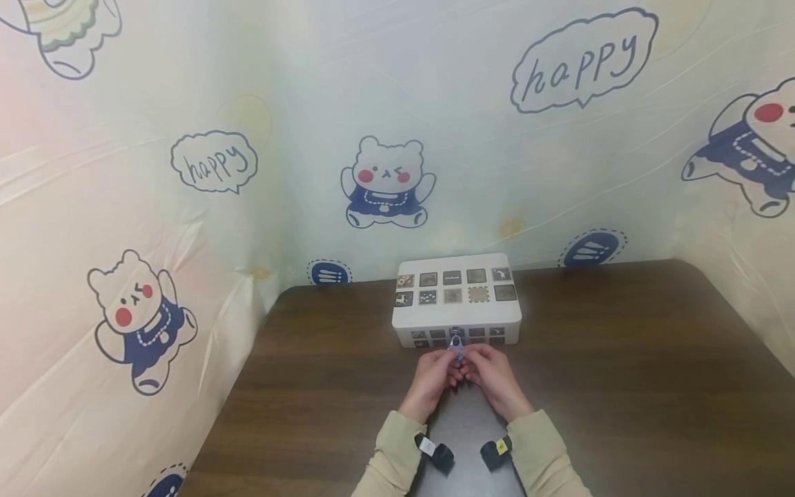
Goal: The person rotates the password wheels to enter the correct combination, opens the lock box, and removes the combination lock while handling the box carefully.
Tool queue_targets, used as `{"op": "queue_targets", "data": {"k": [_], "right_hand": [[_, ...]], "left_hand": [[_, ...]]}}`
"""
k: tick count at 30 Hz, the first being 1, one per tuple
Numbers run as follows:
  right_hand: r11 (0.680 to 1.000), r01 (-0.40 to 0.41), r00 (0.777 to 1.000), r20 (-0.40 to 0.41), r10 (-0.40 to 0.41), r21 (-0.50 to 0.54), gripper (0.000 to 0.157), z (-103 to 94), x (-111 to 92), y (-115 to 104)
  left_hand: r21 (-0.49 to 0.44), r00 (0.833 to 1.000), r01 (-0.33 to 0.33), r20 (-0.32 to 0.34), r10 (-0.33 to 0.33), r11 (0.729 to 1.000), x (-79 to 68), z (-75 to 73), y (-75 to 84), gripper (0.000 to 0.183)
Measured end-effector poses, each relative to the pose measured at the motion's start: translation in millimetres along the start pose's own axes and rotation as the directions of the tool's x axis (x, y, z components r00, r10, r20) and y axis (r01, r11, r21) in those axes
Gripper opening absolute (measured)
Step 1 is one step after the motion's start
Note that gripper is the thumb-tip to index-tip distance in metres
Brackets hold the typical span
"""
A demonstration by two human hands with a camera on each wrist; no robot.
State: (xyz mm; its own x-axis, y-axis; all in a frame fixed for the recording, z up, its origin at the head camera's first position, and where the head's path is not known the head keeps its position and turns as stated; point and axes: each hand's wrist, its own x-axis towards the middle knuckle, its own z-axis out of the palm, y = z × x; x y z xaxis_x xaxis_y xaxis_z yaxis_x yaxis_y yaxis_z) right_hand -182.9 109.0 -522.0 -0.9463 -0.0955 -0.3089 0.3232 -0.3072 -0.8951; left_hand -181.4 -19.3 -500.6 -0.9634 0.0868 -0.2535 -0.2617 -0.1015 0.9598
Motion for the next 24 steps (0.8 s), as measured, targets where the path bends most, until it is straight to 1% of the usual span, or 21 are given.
{"op": "queue_targets", "data": {"k": [3,6,14,18,24], "right_hand": [[1.000,-0.006,1.000,0.004,0.006,-0.006,0.016,0.0,0.3,0.6],[1.000,-0.011,1.000,-0.002,0.011,-0.005,0.017,0.5,0.4,0.8],[1.000,-0.015,1.000,0.001,0.015,-0.008,0.018,0.5,-0.5,0.3],[1.000,-0.016,1.000,-0.004,0.016,-0.008,0.019,0.6,-0.7,-0.3],[1.000,-0.019,1.000,-0.006,0.019,-0.013,0.019,0.6,0.0,-1.3]], "left_hand": [[0.006,1.000,0.008,0.003,-0.008,1.000,-1.4,0.0,1.6,0.021],[0.004,1.000,0.006,0.001,-0.006,1.000,1.3,-0.1,-1.4,0.021],[-0.025,1.000,0.013,-0.015,-0.014,1.000,19.4,-2.1,-24.3,0.019],[-0.032,1.000,0.018,-0.015,-0.018,0.999,20.5,-2.1,-25.8,0.018],[-0.055,0.999,0.035,0.005,-0.034,0.998,20.6,-3.4,-24.3,0.012]]}}
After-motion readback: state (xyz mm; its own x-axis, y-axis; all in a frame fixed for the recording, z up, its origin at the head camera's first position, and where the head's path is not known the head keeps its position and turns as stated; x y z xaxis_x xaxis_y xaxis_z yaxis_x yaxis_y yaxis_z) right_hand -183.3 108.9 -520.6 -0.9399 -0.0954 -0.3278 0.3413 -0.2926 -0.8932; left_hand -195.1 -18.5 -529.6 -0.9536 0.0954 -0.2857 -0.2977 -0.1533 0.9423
